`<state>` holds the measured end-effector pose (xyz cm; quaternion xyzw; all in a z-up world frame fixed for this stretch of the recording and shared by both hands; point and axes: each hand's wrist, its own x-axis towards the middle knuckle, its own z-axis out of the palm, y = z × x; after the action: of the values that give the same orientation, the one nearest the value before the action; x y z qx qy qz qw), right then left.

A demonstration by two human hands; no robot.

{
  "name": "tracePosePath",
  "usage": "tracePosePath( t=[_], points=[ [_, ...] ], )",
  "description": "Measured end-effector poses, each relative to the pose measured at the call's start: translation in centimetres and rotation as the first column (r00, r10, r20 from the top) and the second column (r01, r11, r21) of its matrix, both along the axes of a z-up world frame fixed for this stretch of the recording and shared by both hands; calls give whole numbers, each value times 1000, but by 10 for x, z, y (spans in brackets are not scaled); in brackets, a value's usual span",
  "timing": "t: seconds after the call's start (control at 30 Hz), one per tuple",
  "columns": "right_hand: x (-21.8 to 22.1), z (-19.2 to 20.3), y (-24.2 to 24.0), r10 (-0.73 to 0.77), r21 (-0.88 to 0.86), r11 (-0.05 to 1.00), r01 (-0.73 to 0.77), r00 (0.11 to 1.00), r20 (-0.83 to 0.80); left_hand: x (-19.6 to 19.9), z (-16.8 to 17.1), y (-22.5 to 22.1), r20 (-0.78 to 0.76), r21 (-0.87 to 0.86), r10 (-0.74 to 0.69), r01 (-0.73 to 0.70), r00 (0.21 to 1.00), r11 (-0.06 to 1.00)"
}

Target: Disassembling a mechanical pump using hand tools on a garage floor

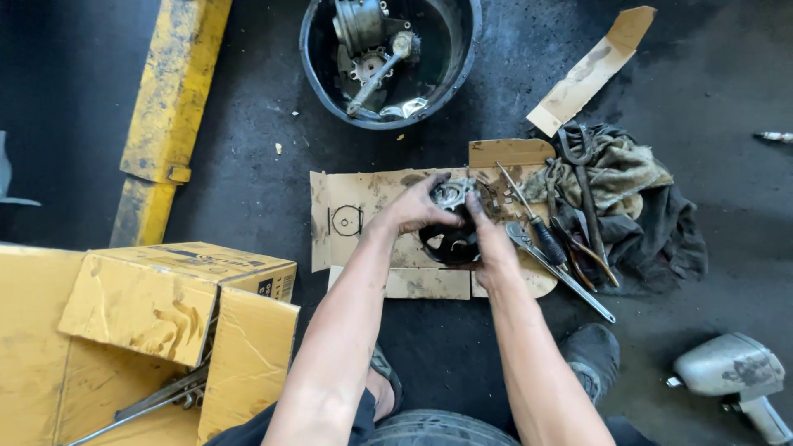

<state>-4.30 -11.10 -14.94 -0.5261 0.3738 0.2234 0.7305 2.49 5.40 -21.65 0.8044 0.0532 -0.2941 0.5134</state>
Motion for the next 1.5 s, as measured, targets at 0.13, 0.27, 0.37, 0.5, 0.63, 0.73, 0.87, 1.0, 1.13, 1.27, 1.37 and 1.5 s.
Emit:
tracePosePath(
  t=[0.13,0.27,0.37,0.5,0.63,0.73,0.87,1.0,1.13,1.27,1.37,1.5],
  points=[
    [9,-60,6,-17,25,999,21,991,-136,-8,-32,-4,-51,22,-18,19,999,1000],
    [16,-124,7,-115,-21,993,113,986,-118,-29,-36,-15,-56,-74,200,-204,978,976],
    [18,-114,11,-170,-6,985,171,975,-142,-44,-14,-23,-135,-45,520,-529,844,847],
    [18,-106,11,-169,-31,986,167,976,-137,-72,-20,-48,-360,140,727,-737,585,662],
    [17,-87,12,-167,-34,986,164,976,-136,-67,-20,-53,-386,151,720,-731,576,666],
    [17,-67,13,-132,-43,991,127,983,-126,-66,-29,-54,-380,136,757,-777,532,615],
    [10,-20,-6,234,-163,951,-264,955,-182,-64,-23,-53,-380,112,803,-839,459,533],
    [25,-93,-81,547,-737,254,-627,721,-425,-58,-31,-50,-367,96,811,-848,456,521],
    [10,-132,-143,591,-965,-40,-259,773,-232,-60,-15,-55,-361,131,804,-828,472,545],
    [1,-150,-164,681,-899,-252,-359,594,-428,-58,-35,-54,-360,156,801,-815,478,557],
    [6,-145,-170,728,-870,-364,-331,482,-488,-64,-31,-58,-370,171,809,-822,458,543],
    [23,-154,-186,737,-865,-175,-470,520,-432,-61,-15,-61,-384,138,811,-841,441,523]
  ],
)
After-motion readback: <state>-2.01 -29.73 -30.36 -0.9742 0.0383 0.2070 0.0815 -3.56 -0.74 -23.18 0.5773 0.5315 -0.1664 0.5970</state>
